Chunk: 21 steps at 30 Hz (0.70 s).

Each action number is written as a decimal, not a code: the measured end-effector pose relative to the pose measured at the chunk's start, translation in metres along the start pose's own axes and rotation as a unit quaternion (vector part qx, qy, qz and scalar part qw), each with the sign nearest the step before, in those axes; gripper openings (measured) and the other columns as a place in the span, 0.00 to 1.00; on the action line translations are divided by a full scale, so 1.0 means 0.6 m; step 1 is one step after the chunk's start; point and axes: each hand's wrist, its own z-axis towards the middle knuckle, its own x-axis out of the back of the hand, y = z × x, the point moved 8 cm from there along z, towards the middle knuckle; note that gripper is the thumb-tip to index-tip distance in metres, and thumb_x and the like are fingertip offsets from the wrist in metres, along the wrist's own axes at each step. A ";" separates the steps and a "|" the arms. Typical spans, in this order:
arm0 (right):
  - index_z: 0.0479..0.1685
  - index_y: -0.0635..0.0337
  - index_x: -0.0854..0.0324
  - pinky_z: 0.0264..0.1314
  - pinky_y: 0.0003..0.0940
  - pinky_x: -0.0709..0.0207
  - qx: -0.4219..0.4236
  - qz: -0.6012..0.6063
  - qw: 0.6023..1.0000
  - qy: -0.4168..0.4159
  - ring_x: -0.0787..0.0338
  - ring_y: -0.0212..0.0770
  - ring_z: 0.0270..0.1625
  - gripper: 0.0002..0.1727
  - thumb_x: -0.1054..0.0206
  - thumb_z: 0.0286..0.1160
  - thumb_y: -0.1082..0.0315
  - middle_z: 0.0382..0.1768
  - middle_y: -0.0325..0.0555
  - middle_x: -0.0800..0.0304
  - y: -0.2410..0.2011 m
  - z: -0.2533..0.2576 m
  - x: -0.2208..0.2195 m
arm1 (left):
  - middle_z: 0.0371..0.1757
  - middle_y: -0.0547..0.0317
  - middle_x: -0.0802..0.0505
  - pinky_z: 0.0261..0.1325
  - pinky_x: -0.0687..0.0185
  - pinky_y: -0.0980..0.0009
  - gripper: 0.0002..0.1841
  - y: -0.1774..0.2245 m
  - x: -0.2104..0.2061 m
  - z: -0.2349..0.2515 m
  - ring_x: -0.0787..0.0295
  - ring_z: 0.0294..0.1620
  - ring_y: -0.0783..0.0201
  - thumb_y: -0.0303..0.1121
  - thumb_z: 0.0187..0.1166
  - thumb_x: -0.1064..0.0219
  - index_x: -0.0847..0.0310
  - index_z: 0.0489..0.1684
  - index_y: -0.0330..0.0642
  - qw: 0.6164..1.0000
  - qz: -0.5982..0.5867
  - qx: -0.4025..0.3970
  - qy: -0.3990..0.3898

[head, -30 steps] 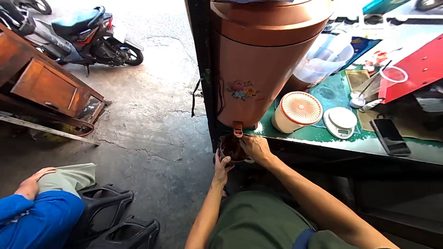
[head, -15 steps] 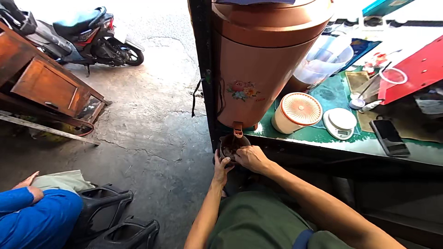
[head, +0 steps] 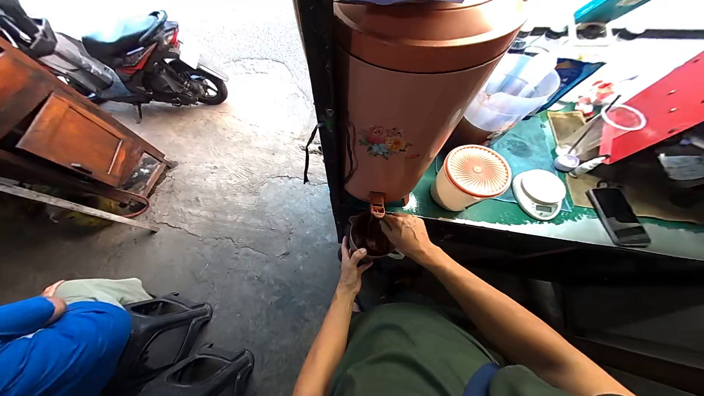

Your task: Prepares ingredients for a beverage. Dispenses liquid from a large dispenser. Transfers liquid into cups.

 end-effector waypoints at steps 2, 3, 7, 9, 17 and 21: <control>0.50 0.66 0.13 0.54 0.65 0.20 -0.006 -0.040 0.998 -0.053 0.08 0.66 0.57 0.23 0.49 0.89 0.58 0.49 0.65 0.08 -0.009 -0.011 -0.008 | 0.90 0.39 0.39 0.65 0.19 0.41 0.63 0.001 -0.001 0.001 0.28 0.79 0.41 0.47 0.57 0.22 0.68 0.97 0.56 1.000 -0.001 -0.002 -0.005; 0.47 0.69 0.15 0.54 0.66 0.21 0.016 -0.050 0.994 -0.094 0.09 0.68 0.57 0.23 0.49 0.88 0.58 0.49 0.67 0.09 -0.023 -0.023 -0.014 | 0.90 0.39 0.39 0.65 0.19 0.41 0.64 0.000 -0.002 0.002 0.28 0.79 0.40 0.48 0.56 0.22 0.69 0.97 0.56 1.000 -0.001 -0.001 -0.008; 0.37 0.67 0.14 0.52 0.65 0.22 0.090 0.013 0.990 -0.111 0.08 0.64 0.51 0.25 0.48 0.87 0.54 0.41 0.63 0.08 -0.044 -0.029 -0.010 | 0.89 0.38 0.37 0.65 0.19 0.42 0.63 -0.003 -0.004 0.002 0.27 0.78 0.41 0.48 0.57 0.24 0.69 0.97 0.56 1.000 0.004 0.001 -0.013; 0.43 0.65 0.11 0.52 0.65 0.20 0.037 0.026 0.998 -0.034 0.07 0.63 0.51 0.24 0.47 0.89 0.54 0.41 0.61 0.07 -0.016 -0.009 0.002 | 0.89 0.38 0.38 0.65 0.19 0.42 0.63 -0.003 -0.003 0.001 0.27 0.78 0.41 0.48 0.56 0.23 0.68 0.97 0.57 1.000 0.003 0.003 -0.009; 0.38 0.68 0.15 0.52 0.66 0.23 0.091 0.004 0.985 -0.143 0.09 0.66 0.52 0.25 0.48 0.87 0.54 0.41 0.64 0.09 -0.049 -0.037 -0.007 | 0.89 0.38 0.37 0.65 0.19 0.41 0.64 -0.004 -0.006 0.004 0.27 0.78 0.40 0.50 0.56 0.23 0.69 0.97 0.56 1.000 0.005 0.003 -0.014; 0.51 0.62 0.11 0.54 0.65 0.20 -0.008 -0.011 1.000 -0.026 0.08 0.64 0.55 0.23 0.48 0.90 0.55 0.47 0.62 0.07 -0.003 -0.002 0.010 | 0.90 0.39 0.38 0.66 0.20 0.40 0.65 -0.006 -0.005 0.003 0.28 0.79 0.40 0.50 0.54 0.21 0.69 0.97 0.58 1.000 -0.001 0.010 -0.005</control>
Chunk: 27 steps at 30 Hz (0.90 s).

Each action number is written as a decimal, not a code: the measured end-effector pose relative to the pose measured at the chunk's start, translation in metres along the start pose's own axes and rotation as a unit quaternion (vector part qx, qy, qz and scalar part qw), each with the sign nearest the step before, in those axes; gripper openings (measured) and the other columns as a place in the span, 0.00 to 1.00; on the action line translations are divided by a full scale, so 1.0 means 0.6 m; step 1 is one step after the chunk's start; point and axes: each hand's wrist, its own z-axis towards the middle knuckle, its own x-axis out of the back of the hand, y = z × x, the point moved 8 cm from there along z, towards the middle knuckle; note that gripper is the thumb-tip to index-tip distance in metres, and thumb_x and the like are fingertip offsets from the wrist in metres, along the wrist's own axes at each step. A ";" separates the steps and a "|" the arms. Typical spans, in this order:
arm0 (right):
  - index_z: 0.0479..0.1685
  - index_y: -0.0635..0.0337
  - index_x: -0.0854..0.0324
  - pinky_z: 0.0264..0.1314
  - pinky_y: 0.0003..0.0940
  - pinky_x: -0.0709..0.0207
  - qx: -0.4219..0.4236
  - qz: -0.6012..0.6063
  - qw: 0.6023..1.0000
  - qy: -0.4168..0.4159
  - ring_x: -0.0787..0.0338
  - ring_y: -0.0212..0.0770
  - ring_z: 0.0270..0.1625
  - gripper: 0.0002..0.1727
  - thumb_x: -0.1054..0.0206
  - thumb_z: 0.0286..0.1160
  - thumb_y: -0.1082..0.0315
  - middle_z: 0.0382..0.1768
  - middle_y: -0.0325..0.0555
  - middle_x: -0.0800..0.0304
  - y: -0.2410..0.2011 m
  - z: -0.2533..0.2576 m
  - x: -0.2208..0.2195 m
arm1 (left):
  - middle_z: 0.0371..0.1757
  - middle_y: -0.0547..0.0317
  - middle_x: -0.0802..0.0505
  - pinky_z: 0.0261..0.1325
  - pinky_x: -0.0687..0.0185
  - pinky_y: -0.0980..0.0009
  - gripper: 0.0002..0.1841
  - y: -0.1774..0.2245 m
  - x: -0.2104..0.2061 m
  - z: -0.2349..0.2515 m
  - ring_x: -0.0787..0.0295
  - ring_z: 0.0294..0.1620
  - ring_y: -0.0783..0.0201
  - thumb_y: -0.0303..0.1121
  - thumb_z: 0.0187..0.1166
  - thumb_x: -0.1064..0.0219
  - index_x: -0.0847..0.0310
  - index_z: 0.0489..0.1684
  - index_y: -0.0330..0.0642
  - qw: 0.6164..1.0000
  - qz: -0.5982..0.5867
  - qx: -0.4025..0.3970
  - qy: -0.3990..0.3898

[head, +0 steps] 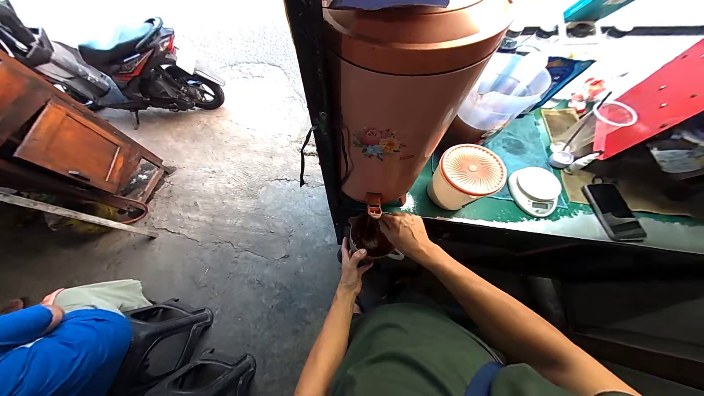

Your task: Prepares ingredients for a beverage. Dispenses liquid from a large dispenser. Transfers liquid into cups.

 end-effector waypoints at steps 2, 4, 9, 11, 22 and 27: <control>0.47 0.67 0.14 0.54 0.67 0.21 0.016 -0.034 0.998 -0.059 0.09 0.67 0.56 0.23 0.49 0.88 0.57 0.48 0.66 0.08 -0.011 -0.012 -0.010 | 0.90 0.39 0.39 0.65 0.20 0.40 0.66 0.001 0.000 0.001 0.28 0.79 0.40 0.49 0.53 0.21 0.69 0.97 0.58 1.000 -0.001 -0.001 -0.003; 0.38 0.69 0.16 0.51 0.67 0.23 0.082 -0.029 0.988 -0.128 0.09 0.67 0.53 0.25 0.48 0.86 0.54 0.43 0.66 0.09 -0.034 -0.033 -0.020 | 0.90 0.39 0.39 0.65 0.19 0.40 0.66 0.001 -0.002 0.003 0.28 0.79 0.40 0.50 0.52 0.21 0.70 0.97 0.58 1.000 0.003 -0.005 -0.008; 0.48 0.64 0.11 0.53 0.65 0.20 0.022 0.025 0.999 -0.003 0.07 0.64 0.53 0.24 0.48 0.89 0.54 0.44 0.62 0.07 0.000 -0.007 0.001 | 0.90 0.40 0.39 0.66 0.20 0.40 0.65 0.003 0.000 0.000 0.29 0.80 0.40 0.50 0.55 0.21 0.69 0.97 0.57 1.000 0.004 -0.006 0.000; 0.54 0.63 0.12 0.53 0.65 0.20 0.004 -0.014 1.000 -0.010 0.08 0.65 0.55 0.23 0.49 0.89 0.56 0.48 0.63 0.07 0.007 -0.007 -0.008 | 0.90 0.40 0.39 0.66 0.19 0.40 0.66 0.005 0.000 0.000 0.29 0.80 0.40 0.50 0.54 0.20 0.69 0.97 0.57 1.000 0.000 -0.006 -0.001; 0.45 0.67 0.14 0.52 0.66 0.20 0.041 -0.029 0.998 -0.047 0.08 0.66 0.54 0.23 0.48 0.87 0.57 0.46 0.65 0.08 -0.009 -0.012 -0.015 | 0.90 0.40 0.39 0.65 0.19 0.41 0.67 0.005 0.000 -0.003 0.28 0.79 0.41 0.50 0.53 0.21 0.70 0.97 0.57 1.000 0.002 -0.005 -0.004; 0.35 0.67 0.14 0.50 0.64 0.21 0.095 0.040 0.993 -0.053 0.08 0.63 0.49 0.26 0.48 0.88 0.53 0.38 0.62 0.08 -0.023 -0.020 -0.015 | 0.88 0.37 0.37 0.65 0.19 0.41 0.66 0.000 0.003 0.000 0.27 0.78 0.40 0.50 0.53 0.22 0.69 0.97 0.57 1.000 0.002 -0.003 -0.005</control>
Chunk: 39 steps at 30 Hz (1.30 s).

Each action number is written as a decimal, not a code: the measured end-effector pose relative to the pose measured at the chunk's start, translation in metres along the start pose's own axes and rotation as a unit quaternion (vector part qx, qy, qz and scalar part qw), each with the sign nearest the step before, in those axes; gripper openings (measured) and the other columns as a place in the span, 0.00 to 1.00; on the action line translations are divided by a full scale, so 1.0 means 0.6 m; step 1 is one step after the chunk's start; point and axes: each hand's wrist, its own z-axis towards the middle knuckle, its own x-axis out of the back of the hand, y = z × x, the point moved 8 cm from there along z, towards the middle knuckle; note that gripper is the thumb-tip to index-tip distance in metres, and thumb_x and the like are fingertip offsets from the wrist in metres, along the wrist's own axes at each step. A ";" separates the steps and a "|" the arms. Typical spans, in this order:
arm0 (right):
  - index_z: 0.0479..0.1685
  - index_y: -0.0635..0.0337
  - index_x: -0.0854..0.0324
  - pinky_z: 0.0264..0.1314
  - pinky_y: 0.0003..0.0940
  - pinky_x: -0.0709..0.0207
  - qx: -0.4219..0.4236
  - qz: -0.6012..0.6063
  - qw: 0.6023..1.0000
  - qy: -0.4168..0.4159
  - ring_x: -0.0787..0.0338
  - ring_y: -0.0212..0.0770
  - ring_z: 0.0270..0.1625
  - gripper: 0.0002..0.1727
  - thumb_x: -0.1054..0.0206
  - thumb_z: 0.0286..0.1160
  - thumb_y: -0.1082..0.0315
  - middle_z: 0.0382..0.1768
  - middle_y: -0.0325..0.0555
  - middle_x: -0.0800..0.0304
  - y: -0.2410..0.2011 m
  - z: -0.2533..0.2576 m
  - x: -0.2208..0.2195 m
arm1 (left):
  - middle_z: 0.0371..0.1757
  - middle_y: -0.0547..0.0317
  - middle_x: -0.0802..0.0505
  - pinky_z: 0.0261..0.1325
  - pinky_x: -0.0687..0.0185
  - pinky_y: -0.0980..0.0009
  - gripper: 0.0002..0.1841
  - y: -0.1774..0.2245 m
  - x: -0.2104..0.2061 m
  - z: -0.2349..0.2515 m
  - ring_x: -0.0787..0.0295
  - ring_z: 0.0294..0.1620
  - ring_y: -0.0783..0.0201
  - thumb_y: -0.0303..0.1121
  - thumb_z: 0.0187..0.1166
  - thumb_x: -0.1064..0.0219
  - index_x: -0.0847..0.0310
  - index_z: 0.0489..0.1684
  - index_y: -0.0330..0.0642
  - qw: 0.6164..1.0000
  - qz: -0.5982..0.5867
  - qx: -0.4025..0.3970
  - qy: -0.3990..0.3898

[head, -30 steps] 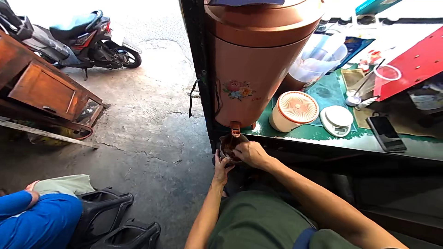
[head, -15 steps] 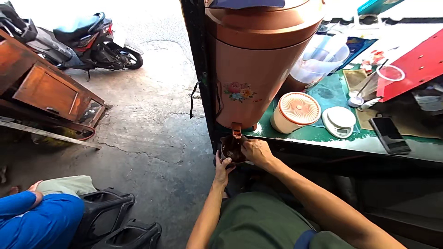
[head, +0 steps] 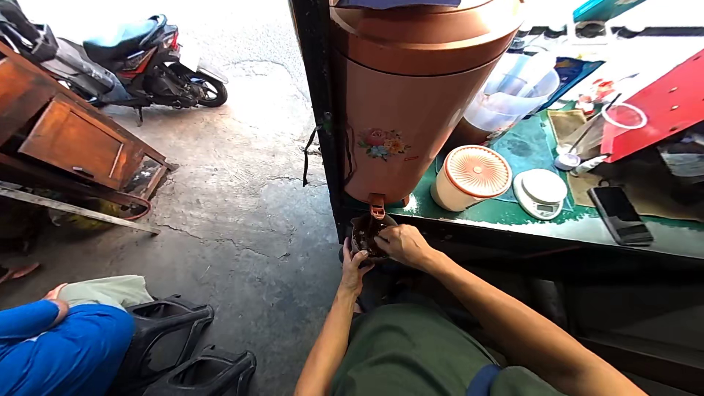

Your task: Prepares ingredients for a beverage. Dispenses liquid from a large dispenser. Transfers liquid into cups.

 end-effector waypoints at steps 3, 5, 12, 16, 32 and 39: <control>0.49 0.63 0.11 0.51 0.64 0.20 -0.078 -0.035 0.995 0.054 0.07 0.63 0.53 0.23 0.48 0.89 0.56 0.44 0.62 0.07 0.030 0.013 0.010 | 0.89 0.39 0.38 0.65 0.20 0.40 0.65 0.003 0.001 -0.001 0.28 0.79 0.40 0.48 0.54 0.21 0.69 0.97 0.57 1.000 -0.005 0.003 0.005; 0.44 0.68 0.14 0.51 0.66 0.20 -0.059 -0.064 0.996 0.007 0.08 0.67 0.53 0.23 0.48 0.86 0.57 0.45 0.65 0.08 0.014 0.005 -0.003 | 0.90 0.39 0.40 0.66 0.20 0.40 0.66 0.004 0.001 0.000 0.29 0.79 0.40 0.49 0.53 0.20 0.69 0.97 0.57 1.000 -0.004 0.002 0.006; 0.45 0.65 0.11 0.54 0.65 0.20 -0.054 -0.009 0.998 0.034 0.07 0.63 0.53 0.24 0.48 0.90 0.54 0.44 0.62 0.07 0.025 0.010 0.004 | 0.91 0.40 0.41 0.66 0.21 0.40 0.64 0.001 0.002 -0.003 0.30 0.80 0.40 0.48 0.56 0.22 0.69 0.97 0.57 1.000 0.000 0.001 0.005; 0.39 0.69 0.15 0.51 0.67 0.21 -0.023 -0.064 0.997 -0.036 0.08 0.67 0.52 0.23 0.48 0.86 0.57 0.43 0.66 0.09 0.009 -0.002 -0.016 | 0.91 0.39 0.41 0.66 0.21 0.39 0.65 0.002 0.002 -0.001 0.30 0.80 0.39 0.47 0.55 0.22 0.70 0.97 0.57 1.000 -0.009 0.000 0.002; 0.45 0.64 0.11 0.50 0.64 0.20 -0.057 -0.020 0.997 0.053 0.07 0.64 0.50 0.24 0.48 0.89 0.54 0.41 0.61 0.07 0.026 0.010 0.016 | 0.91 0.40 0.40 0.66 0.20 0.40 0.64 0.002 0.000 0.002 0.29 0.80 0.40 0.47 0.56 0.22 0.69 0.97 0.57 1.000 -0.002 0.005 -0.001; 0.34 0.67 0.15 0.50 0.64 0.22 0.031 -0.013 0.999 -0.038 0.08 0.63 0.49 0.25 0.47 0.87 0.55 0.39 0.62 0.09 -0.006 -0.007 -0.011 | 0.88 0.37 0.37 0.64 0.18 0.42 0.66 -0.003 0.000 0.006 0.25 0.77 0.40 0.51 0.53 0.21 0.69 0.97 0.57 1.000 0.007 0.006 -0.010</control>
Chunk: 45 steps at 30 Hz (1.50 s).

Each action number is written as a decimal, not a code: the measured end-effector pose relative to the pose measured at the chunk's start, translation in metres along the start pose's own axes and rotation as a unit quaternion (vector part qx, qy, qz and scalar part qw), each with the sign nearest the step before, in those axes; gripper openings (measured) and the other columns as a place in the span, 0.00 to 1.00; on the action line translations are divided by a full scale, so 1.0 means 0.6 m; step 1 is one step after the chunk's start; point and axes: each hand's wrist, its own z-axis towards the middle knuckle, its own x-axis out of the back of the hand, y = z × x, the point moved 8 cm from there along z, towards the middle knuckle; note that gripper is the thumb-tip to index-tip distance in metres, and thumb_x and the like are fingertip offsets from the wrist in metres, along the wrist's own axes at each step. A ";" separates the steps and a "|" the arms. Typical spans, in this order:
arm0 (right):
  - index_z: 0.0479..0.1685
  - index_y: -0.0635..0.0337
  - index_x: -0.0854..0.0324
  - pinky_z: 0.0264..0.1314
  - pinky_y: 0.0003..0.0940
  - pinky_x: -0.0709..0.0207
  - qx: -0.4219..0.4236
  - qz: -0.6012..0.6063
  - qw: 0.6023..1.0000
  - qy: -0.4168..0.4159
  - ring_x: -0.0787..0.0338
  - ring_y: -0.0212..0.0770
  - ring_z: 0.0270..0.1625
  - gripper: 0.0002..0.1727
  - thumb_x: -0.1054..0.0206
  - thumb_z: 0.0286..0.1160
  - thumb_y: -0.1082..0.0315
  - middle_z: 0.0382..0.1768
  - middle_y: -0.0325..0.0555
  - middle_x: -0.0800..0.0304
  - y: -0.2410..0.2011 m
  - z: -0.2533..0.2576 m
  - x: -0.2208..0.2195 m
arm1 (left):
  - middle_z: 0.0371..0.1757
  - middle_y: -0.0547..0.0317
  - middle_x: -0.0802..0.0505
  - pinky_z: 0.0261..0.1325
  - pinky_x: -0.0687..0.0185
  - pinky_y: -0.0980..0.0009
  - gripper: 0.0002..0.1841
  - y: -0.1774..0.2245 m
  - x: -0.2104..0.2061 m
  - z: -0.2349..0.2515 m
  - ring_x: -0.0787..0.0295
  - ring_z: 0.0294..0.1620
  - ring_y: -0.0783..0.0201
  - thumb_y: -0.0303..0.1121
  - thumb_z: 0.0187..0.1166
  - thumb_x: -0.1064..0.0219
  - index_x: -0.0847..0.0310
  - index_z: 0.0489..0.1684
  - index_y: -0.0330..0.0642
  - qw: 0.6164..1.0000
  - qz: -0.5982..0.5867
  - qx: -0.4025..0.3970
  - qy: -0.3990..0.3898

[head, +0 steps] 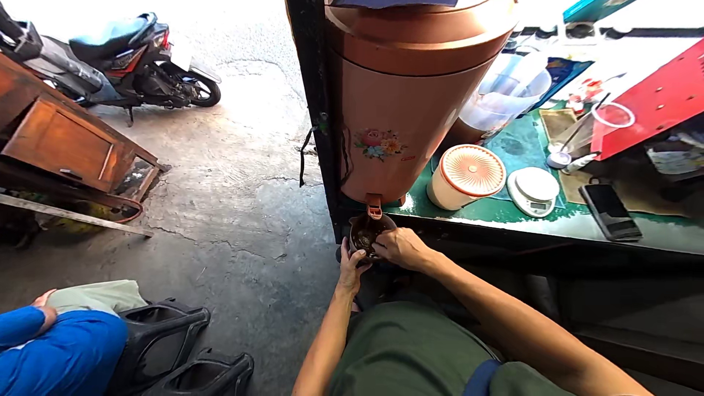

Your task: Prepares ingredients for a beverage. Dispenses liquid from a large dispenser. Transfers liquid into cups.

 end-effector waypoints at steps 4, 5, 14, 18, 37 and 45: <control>0.46 0.65 0.12 0.54 0.64 0.20 -0.097 -0.028 0.993 0.059 0.08 0.64 0.54 0.23 0.48 0.89 0.56 0.46 0.63 0.07 0.037 0.016 0.018 | 0.89 0.38 0.38 0.65 0.19 0.41 0.65 0.002 0.000 -0.002 0.27 0.78 0.40 0.48 0.55 0.22 0.68 0.97 0.57 1.000 -0.002 0.002 0.006; 0.45 0.67 0.13 0.54 0.65 0.21 -0.095 -0.043 0.994 0.034 0.08 0.66 0.55 0.23 0.48 0.88 0.57 0.46 0.65 0.08 0.032 0.015 0.013 | 0.89 0.39 0.38 0.65 0.19 0.40 0.65 0.003 0.000 -0.001 0.28 0.79 0.40 0.48 0.54 0.21 0.68 0.97 0.57 1.000 -0.003 0.002 0.007; 0.51 0.63 0.12 0.54 0.65 0.20 -0.115 -0.035 0.991 0.055 0.08 0.65 0.55 0.23 0.49 0.89 0.55 0.47 0.63 0.07 0.038 0.020 0.020 | 0.90 0.39 0.39 0.65 0.19 0.40 0.65 0.006 0.000 -0.001 0.28 0.79 0.40 0.48 0.54 0.21 0.68 0.97 0.56 1.000 -0.012 -0.003 0.002; 0.36 0.69 0.16 0.51 0.67 0.23 -0.017 -0.034 0.999 -0.036 0.09 0.67 0.51 0.23 0.47 0.86 0.56 0.41 0.65 0.09 -0.009 0.007 -0.006 | 0.89 0.38 0.37 0.65 0.19 0.41 0.65 0.003 0.000 -0.001 0.27 0.78 0.40 0.49 0.54 0.22 0.69 0.97 0.56 1.000 -0.008 -0.004 0.000; 0.36 0.68 0.16 0.51 0.67 0.23 -0.045 -0.036 0.997 -0.044 0.09 0.66 0.52 0.24 0.47 0.86 0.55 0.41 0.65 0.09 -0.011 0.010 -0.003 | 0.90 0.39 0.39 0.65 0.20 0.40 0.64 0.001 0.003 -0.003 0.28 0.79 0.40 0.48 0.55 0.23 0.69 0.97 0.57 1.000 -0.003 -0.003 0.001; 0.41 0.68 0.14 0.53 0.66 0.22 -0.108 -0.061 0.992 -0.005 0.09 0.66 0.55 0.23 0.49 0.87 0.57 0.45 0.65 0.08 0.008 0.009 0.012 | 0.91 0.41 0.40 0.65 0.20 0.40 0.66 -0.001 0.002 -0.004 0.29 0.80 0.41 0.50 0.52 0.21 0.68 0.97 0.57 1.000 -0.006 0.000 0.003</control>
